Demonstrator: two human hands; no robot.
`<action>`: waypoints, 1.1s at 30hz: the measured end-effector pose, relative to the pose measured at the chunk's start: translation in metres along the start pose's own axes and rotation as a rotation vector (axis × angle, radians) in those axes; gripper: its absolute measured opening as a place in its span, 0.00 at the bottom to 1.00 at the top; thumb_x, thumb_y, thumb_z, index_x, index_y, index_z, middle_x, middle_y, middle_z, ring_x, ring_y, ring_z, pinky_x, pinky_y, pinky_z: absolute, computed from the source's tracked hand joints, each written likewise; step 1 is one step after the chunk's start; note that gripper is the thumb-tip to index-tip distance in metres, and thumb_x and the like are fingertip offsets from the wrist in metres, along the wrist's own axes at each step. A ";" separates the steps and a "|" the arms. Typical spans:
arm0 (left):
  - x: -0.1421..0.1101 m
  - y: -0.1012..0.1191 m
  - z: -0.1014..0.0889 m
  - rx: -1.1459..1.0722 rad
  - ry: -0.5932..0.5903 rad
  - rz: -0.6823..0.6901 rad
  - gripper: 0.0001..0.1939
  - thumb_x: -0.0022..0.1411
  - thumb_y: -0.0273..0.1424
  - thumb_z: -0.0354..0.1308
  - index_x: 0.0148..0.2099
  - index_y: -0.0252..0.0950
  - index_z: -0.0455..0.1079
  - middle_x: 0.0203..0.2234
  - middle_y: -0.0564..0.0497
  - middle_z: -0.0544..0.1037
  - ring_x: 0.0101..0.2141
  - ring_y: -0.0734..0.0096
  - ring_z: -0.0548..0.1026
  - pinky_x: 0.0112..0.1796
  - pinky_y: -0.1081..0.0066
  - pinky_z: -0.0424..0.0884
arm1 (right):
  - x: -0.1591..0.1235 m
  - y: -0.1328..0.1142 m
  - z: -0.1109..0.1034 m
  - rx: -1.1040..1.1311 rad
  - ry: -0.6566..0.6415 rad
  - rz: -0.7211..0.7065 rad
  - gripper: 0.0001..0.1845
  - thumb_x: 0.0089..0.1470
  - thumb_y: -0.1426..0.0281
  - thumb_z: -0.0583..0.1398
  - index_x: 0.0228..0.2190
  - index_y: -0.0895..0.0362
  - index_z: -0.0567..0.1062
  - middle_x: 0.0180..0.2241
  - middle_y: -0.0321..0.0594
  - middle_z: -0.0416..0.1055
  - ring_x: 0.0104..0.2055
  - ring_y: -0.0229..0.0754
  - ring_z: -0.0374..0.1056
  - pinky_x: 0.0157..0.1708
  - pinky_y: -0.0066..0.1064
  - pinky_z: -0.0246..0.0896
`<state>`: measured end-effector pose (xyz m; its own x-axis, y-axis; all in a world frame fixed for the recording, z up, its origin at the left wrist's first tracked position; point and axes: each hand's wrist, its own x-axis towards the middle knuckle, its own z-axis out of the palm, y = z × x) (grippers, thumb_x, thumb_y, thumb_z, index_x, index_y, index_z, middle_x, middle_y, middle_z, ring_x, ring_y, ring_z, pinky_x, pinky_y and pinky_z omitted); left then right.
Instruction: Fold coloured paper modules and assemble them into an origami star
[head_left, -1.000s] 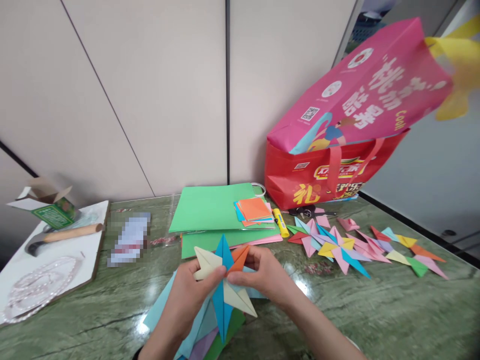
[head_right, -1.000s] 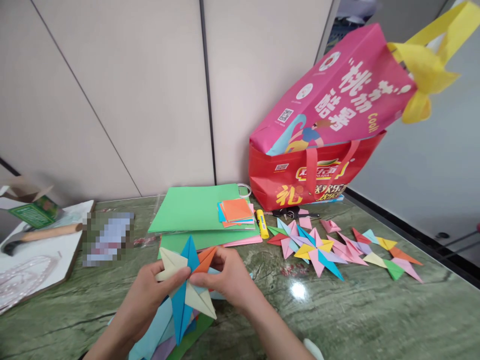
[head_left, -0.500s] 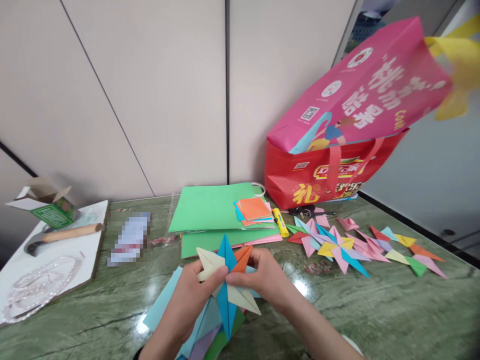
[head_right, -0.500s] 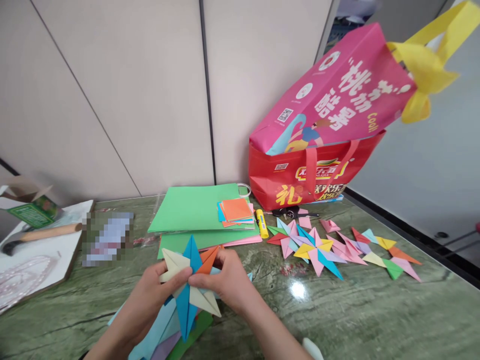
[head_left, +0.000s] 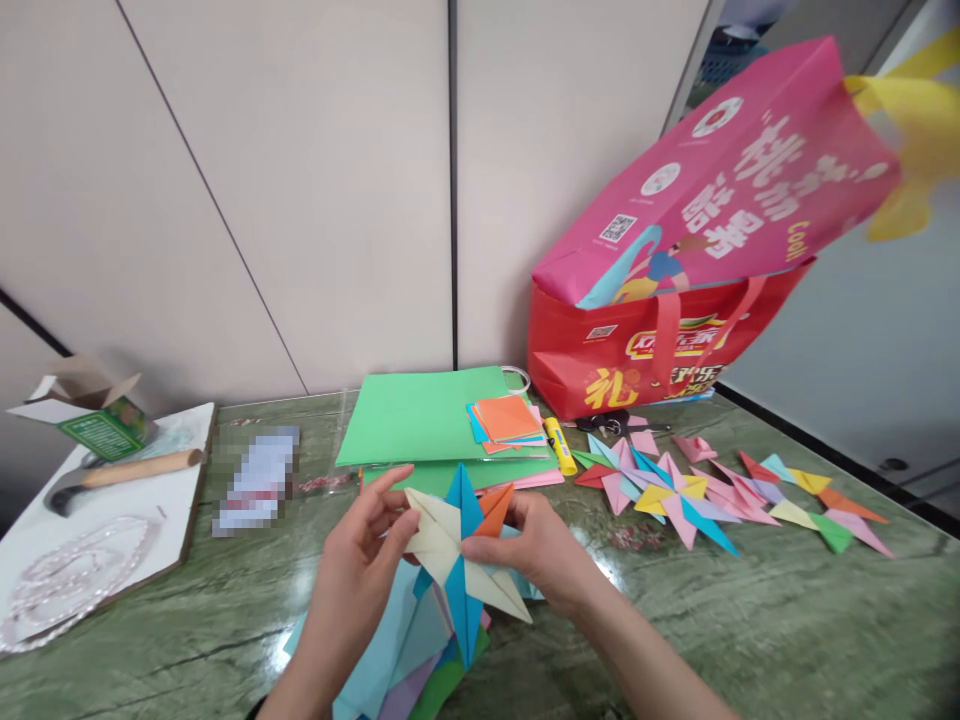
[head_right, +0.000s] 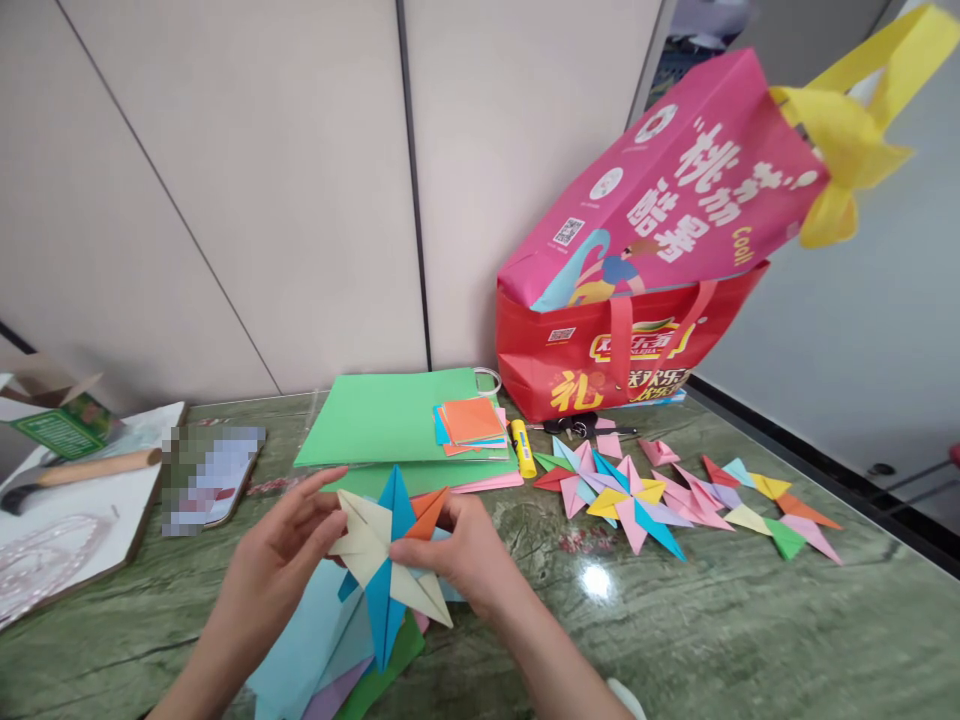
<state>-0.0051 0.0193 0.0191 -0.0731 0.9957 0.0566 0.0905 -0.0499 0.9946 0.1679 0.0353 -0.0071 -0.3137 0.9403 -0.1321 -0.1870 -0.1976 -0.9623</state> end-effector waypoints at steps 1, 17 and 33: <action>0.001 0.002 -0.003 0.025 -0.020 0.009 0.17 0.49 0.33 0.60 0.43 0.37 0.71 0.25 0.54 0.76 0.27 0.70 0.74 0.27 0.74 0.71 | 0.000 -0.001 0.000 -0.007 -0.010 0.003 0.15 0.31 0.67 0.71 0.26 0.59 0.78 0.28 0.37 0.76 0.29 0.39 0.69 0.29 0.27 0.64; 0.003 0.005 -0.013 0.166 -0.011 0.048 0.07 0.46 0.29 0.61 0.32 0.36 0.77 0.15 0.55 0.78 0.19 0.73 0.75 0.22 0.79 0.71 | -0.001 -0.002 -0.003 -0.059 -0.095 -0.006 0.16 0.31 0.67 0.71 0.28 0.58 0.80 0.30 0.39 0.78 0.32 0.43 0.71 0.31 0.29 0.66; 0.002 0.008 -0.010 0.116 -0.011 -0.008 0.10 0.46 0.32 0.62 0.34 0.35 0.74 0.18 0.53 0.78 0.21 0.70 0.75 0.25 0.74 0.72 | -0.005 -0.008 0.000 -0.064 -0.057 0.002 0.16 0.31 0.64 0.70 0.27 0.57 0.79 0.30 0.38 0.77 0.33 0.45 0.71 0.32 0.31 0.66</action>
<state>-0.0142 0.0203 0.0276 -0.0632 0.9969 0.0473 0.2040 -0.0335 0.9784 0.1709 0.0321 0.0015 -0.3670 0.9222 -0.1219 -0.1269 -0.1794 -0.9756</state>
